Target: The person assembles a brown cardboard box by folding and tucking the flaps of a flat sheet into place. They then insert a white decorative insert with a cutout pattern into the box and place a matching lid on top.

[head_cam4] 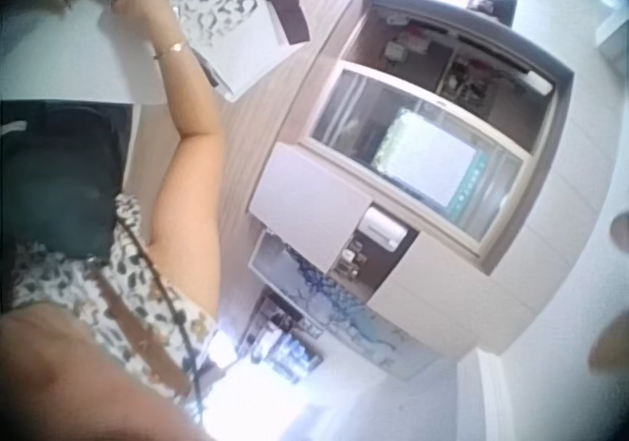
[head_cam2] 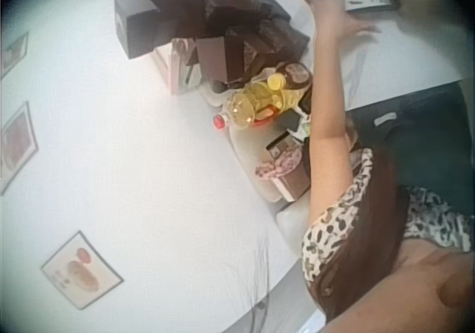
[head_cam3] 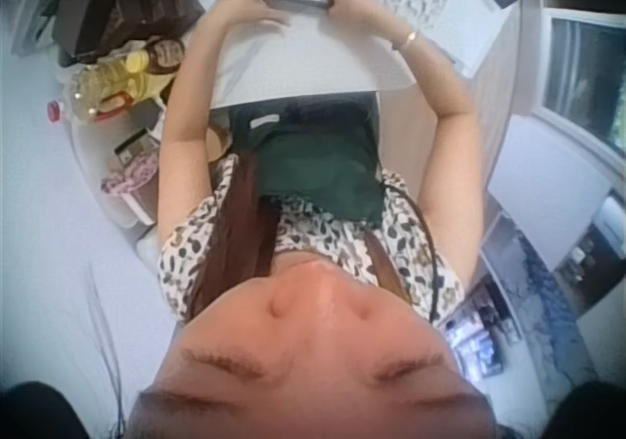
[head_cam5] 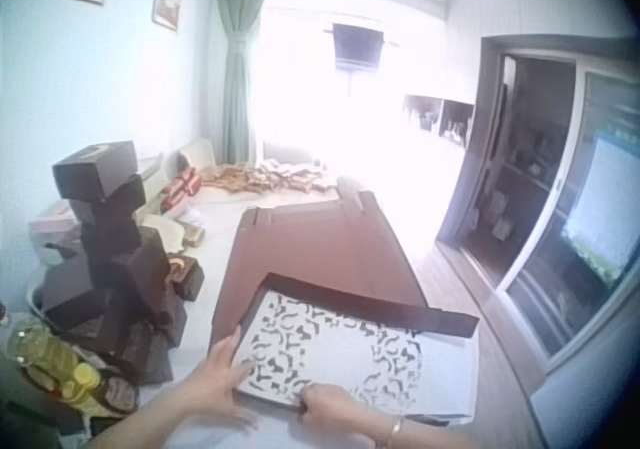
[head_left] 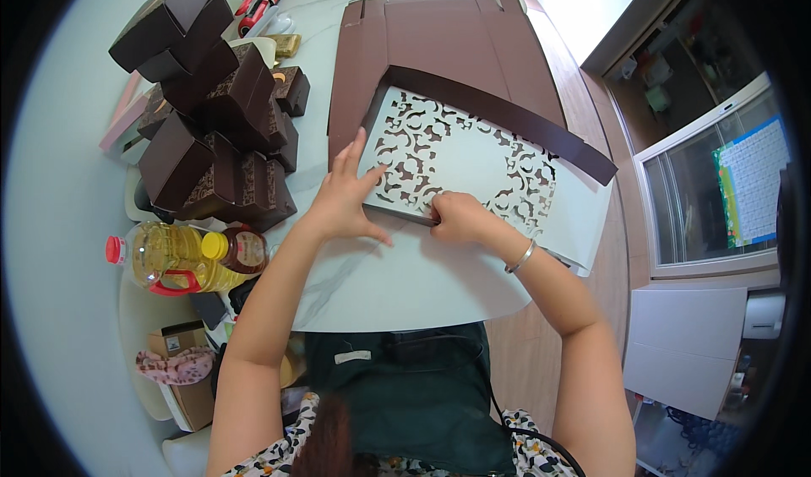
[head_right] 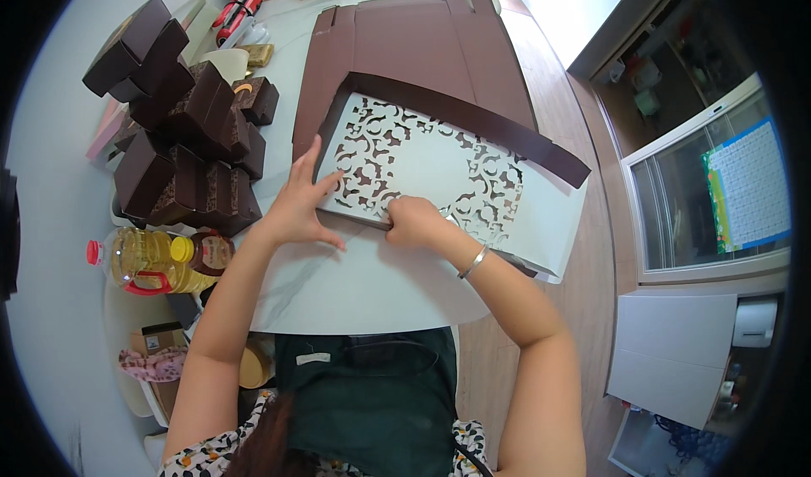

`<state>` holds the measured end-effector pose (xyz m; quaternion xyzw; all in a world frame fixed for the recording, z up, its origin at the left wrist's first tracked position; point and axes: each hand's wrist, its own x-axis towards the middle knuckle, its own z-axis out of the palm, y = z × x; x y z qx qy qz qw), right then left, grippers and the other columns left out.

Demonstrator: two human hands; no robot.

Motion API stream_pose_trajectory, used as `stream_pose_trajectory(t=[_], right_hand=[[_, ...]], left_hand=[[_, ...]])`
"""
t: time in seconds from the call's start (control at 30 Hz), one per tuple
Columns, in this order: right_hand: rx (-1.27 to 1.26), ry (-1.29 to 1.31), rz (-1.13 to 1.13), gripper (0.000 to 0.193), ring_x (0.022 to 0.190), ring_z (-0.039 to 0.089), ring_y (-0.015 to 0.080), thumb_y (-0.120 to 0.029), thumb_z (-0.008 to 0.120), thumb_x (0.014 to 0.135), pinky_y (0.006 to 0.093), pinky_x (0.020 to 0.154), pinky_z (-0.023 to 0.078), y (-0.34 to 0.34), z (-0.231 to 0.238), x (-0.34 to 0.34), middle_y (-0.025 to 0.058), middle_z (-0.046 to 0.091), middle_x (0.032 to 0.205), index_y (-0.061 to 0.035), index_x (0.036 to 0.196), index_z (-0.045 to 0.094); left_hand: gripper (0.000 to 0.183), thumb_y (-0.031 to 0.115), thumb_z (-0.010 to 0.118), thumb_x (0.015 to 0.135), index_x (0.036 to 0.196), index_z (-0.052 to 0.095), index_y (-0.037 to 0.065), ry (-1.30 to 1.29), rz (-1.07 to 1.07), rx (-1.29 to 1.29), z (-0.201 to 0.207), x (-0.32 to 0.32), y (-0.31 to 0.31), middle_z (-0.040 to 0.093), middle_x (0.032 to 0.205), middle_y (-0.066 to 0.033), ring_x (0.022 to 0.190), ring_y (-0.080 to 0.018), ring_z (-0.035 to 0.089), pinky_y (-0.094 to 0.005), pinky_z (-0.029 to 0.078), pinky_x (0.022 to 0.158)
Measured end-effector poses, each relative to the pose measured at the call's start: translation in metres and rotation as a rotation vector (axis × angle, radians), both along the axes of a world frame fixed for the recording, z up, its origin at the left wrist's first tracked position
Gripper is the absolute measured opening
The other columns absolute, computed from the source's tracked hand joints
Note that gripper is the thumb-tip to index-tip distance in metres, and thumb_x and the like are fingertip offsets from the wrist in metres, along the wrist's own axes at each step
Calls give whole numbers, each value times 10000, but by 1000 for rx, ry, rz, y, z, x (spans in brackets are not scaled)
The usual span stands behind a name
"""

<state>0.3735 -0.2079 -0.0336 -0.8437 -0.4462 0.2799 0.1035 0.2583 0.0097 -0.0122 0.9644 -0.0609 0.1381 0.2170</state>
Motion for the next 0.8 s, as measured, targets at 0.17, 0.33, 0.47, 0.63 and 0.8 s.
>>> stream_pose_trajectory(t=[0.17,0.33,0.47,0.63,0.8], right_hand=[[-191,413,-107,530,860,643,315,-463,656,783,393,779,502,17,29,11,204,673,954,31,975,669],[-184,171,-129,549,947,637,333,-509,574,882,408,836,483,21,12,7,212,680,1004,18,996,679],[-100,136,-213,386,929,644,340,-356,586,890,407,827,493,22,-6,7,210,685,972,15,935,679],[-161,53,-237,309,974,654,356,-218,533,840,437,832,521,32,16,-9,213,680,1037,12,973,692],[-222,-40,-189,307,943,661,346,-224,529,827,434,794,530,33,34,-21,190,687,1003,-10,962,702]], left_hand=[[636,176,880,503,1104,681,122,94,162,75,-21,-10,-8,481,1380,-33,1264,-407,389,-463,472,968],[365,59,817,554,893,722,154,89,229,2,-24,-11,-18,604,1155,42,1185,-350,447,-426,495,898],[232,10,781,576,743,723,160,44,233,-102,-26,-13,-22,654,958,60,1153,-332,466,-416,484,902],[181,34,776,603,723,731,163,138,259,-128,-23,-13,-16,674,793,39,1109,-323,503,-416,463,957],[120,88,773,643,728,740,167,174,248,-76,-27,-12,-15,676,760,42,1068,-326,540,-414,467,961]])
